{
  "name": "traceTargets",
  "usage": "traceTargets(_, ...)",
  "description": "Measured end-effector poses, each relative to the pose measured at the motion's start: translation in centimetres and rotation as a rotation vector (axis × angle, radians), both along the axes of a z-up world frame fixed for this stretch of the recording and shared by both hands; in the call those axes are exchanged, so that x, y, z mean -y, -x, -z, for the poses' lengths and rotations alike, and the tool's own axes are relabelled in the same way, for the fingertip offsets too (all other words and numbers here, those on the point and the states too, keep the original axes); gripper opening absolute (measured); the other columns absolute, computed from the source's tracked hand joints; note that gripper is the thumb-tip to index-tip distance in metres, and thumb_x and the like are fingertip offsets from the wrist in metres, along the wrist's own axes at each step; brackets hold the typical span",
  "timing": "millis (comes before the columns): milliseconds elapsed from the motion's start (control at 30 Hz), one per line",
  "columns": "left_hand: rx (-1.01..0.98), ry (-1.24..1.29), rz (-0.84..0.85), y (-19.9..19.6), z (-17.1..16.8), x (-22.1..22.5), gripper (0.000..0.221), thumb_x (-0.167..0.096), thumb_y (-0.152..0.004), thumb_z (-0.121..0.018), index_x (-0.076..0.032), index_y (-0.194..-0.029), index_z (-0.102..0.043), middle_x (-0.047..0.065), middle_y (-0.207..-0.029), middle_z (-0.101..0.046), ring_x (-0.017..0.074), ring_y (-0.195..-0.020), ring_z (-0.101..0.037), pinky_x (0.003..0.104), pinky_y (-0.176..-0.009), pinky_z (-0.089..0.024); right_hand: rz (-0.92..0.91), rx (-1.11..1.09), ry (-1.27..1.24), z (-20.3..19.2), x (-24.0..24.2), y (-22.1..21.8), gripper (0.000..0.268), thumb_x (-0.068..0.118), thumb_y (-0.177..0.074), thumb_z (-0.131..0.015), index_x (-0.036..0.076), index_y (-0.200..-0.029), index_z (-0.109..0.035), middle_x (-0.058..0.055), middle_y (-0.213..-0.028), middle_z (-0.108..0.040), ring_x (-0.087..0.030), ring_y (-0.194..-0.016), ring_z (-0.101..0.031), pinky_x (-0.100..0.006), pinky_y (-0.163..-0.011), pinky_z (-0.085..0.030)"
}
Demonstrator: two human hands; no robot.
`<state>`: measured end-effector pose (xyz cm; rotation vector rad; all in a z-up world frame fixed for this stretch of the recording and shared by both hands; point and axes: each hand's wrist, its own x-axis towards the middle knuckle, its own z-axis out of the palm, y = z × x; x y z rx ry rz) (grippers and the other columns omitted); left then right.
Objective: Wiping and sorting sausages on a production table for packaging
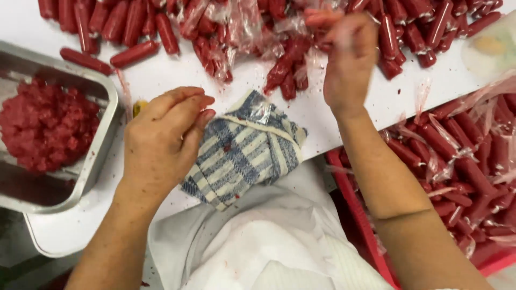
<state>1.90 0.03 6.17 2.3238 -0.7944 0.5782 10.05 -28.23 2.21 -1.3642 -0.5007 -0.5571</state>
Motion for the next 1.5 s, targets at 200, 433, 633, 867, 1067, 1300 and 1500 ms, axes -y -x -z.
traceTargets(200,-0.645,0.679,0.059,2.2,5.4,0.9,0.051,-0.045,-0.103,-0.046,-0.009,-0.137,-0.053,0.007,-0.133,-0.062,0.0188,-0.118,-0.061,0.031,-0.101,-0.048,-0.582,-0.286,-0.502,-4.7,-7.4,7.2,0.015,0.029,-0.106,-0.048,0.017,-0.096,-0.048,0.008,-0.068,-0.025,-0.003,-0.052,-0.014,-0.02,-0.044,-0.011)
traceTargets(433,-0.97,0.664,0.037,5.6,4.2,1.9,0.05,-0.038,-0.085,-0.065,-0.017,-0.129,-0.057,-0.001,-0.108,-0.072,0.0101,-0.097,-0.063,0.025,-0.086,-0.051,-0.573,-0.436,-0.547,-0.7,-13.8,10.2,0.019,0.022,-0.1,-0.054,0.01,-0.091,-0.042,0.003,-0.063,-0.027,-0.008,-0.051,-0.017,-0.024,-0.045,-0.013)
traceTargets(633,-0.53,0.561,0.062,5.0,5.4,0.0,0.094,-0.073,-0.09,-0.048,-0.016,-0.158,-0.018,0.018,-0.145,-0.045,0.0324,-0.139,-0.046,0.05,-0.112,-0.048,-0.588,-0.569,-0.36,1.1,-13.2,10.0,0.017,0.026,-0.103,-0.057,0.009,-0.1,-0.057,0.003,-0.062,-0.032,-0.01,-0.055,-0.028,-0.025,-0.053,-0.027)
traceTargets(867,-0.462,1.044,0.117,2.6,4.8,2.0,0.02,-0.022,-0.102,-0.054,-0.011,-0.101,-0.07,0.006,-0.106,-0.072,0.0123,-0.086,-0.062,0.022,-0.072,-0.05,-0.265,-0.411,0.274,4.6,-11.0,9.1,0.016,-0.008,-0.086,-0.058,0.003,-0.096,-0.065,-0.009,-0.088,-0.061,-0.023,-0.08,-0.06,-0.032,-0.07,-0.048)
traceTargets(1067,-0.728,1.336,0.274,3.2,0.4,0.9,0.044,-0.046,-0.094,-0.052,-0.008,-0.072,-0.053,0.008,-0.059,-0.052,0.0118,-0.04,-0.043,0.022,-0.04,-0.039,-0.389,-0.06,0.592,4.3,-11.6,9.8,0.009,0.006,-0.101,-0.051,0.002,-0.094,-0.055,-0.013,-0.102,-0.055,-0.025,-0.084,-0.063,-0.033,-0.074,-0.054)
traceTargets(1300,-0.578,0.825,0.258,2.7,-0.2,0.1,0.046,-0.044,-0.101,-0.048,-0.008,-0.073,-0.051,-0.002,-0.061,-0.043,0.0081,-0.056,-0.042,0.023,-0.047,-0.034,-0.495,-0.259,0.612,1.9,-11.6,10.5,0.022,0.009,-0.094,-0.037,0.005,-0.079,-0.051,-0.011,-0.1,-0.05,-0.027,-0.111,-0.043,-0.038,-0.1,-0.035)
traceTargets(1500,-0.499,0.672,0.244,3.3,-3.3,-1.2,0.057,-0.054,-0.102,-0.036,-0.009,-0.067,-0.04,-0.001,-0.054,-0.036,0.0085,-0.052,-0.041,0.023,-0.05,-0.029,-0.605,-0.299,0.582,-0.7,-13.2,10.0,0.017,0.002,-0.085,-0.036,0.005,-0.075,-0.049,-0.007,-0.086,-0.047,-0.021,-0.088,-0.044,-0.034,-0.081,-0.04)
